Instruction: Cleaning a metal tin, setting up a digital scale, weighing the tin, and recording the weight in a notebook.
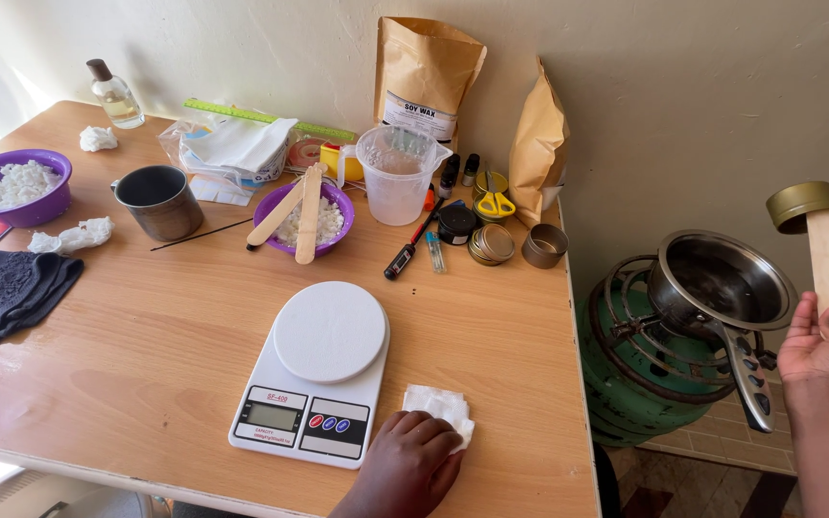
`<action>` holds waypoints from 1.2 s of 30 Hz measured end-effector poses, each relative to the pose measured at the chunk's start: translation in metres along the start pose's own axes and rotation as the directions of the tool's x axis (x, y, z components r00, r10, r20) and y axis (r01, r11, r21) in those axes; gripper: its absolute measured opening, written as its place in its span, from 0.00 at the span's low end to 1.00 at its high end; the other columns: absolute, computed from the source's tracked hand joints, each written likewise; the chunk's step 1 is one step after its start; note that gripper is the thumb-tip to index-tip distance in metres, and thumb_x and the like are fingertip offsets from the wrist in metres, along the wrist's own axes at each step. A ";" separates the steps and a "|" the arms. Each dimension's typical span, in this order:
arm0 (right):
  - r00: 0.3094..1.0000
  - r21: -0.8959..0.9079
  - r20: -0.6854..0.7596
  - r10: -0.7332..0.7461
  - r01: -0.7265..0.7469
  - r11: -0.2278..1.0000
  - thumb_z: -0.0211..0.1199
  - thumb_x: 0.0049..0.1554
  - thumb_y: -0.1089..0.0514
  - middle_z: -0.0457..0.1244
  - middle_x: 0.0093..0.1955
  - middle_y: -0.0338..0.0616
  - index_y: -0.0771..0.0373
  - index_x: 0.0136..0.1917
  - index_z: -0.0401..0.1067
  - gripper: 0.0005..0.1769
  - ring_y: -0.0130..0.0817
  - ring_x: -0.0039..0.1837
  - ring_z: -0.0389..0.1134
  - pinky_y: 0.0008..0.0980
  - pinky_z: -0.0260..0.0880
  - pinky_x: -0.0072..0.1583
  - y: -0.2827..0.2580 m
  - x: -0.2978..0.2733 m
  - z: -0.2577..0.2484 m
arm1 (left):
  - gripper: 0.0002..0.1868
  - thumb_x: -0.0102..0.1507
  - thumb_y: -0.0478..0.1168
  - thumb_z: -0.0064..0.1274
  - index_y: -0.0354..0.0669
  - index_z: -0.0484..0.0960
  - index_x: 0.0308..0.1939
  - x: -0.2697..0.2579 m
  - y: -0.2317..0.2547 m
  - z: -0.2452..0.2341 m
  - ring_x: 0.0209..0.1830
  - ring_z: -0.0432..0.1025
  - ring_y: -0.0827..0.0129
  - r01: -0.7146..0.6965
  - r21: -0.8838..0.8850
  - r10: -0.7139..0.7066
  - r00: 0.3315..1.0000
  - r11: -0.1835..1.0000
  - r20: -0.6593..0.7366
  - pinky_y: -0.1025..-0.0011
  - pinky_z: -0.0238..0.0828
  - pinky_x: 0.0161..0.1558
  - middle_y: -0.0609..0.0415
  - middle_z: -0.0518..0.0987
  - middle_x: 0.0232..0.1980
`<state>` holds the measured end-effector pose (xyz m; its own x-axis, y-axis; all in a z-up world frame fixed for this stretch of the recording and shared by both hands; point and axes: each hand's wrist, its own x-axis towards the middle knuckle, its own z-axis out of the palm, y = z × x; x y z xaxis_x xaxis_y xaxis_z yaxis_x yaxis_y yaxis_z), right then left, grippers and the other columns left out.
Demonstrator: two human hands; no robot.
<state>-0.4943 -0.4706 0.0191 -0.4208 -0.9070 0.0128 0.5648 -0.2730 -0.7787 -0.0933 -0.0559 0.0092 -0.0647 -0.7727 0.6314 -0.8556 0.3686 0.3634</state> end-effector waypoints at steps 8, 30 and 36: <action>0.998 0.023 -0.007 0.064 -0.064 0.998 0.60 0.55 0.72 0.67 0.43 0.26 0.47 0.41 0.73 0.17 0.34 0.59 0.75 0.20 0.85 0.65 -0.002 0.001 0.002 | 0.04 0.58 0.41 0.51 0.47 0.79 0.33 0.004 0.004 -0.004 0.34 0.69 0.60 0.106 0.008 -0.106 0.993 0.994 -0.054 0.65 0.63 0.39 0.57 0.78 0.35; 0.996 -0.033 0.016 0.086 -0.085 0.996 0.56 0.55 0.72 0.68 0.45 0.24 0.45 0.42 0.73 0.18 0.30 0.60 0.74 0.22 0.81 0.68 0.010 0.011 -0.012 | 0.03 0.57 0.40 0.53 0.47 0.79 0.31 0.005 0.003 -0.002 0.33 0.70 0.61 0.127 0.014 -0.127 0.991 0.992 -0.042 0.65 0.64 0.37 0.57 0.79 0.34; 0.995 -0.030 0.046 0.088 -0.086 0.996 0.58 0.55 0.72 0.68 0.45 0.22 0.46 0.42 0.73 0.18 0.29 0.60 0.73 0.24 0.80 0.68 0.011 0.008 -0.013 | 0.03 0.57 0.41 0.53 0.48 0.79 0.30 0.005 0.003 0.000 0.32 0.70 0.62 0.134 0.025 -0.133 0.990 0.991 -0.042 0.66 0.64 0.36 0.59 0.79 0.33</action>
<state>-0.5007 -0.4768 0.0021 -0.3366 -0.9413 -0.0269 0.5772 -0.1837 -0.7957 -0.0963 -0.0587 0.0136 0.0712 -0.7926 0.6056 -0.8690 0.2487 0.4277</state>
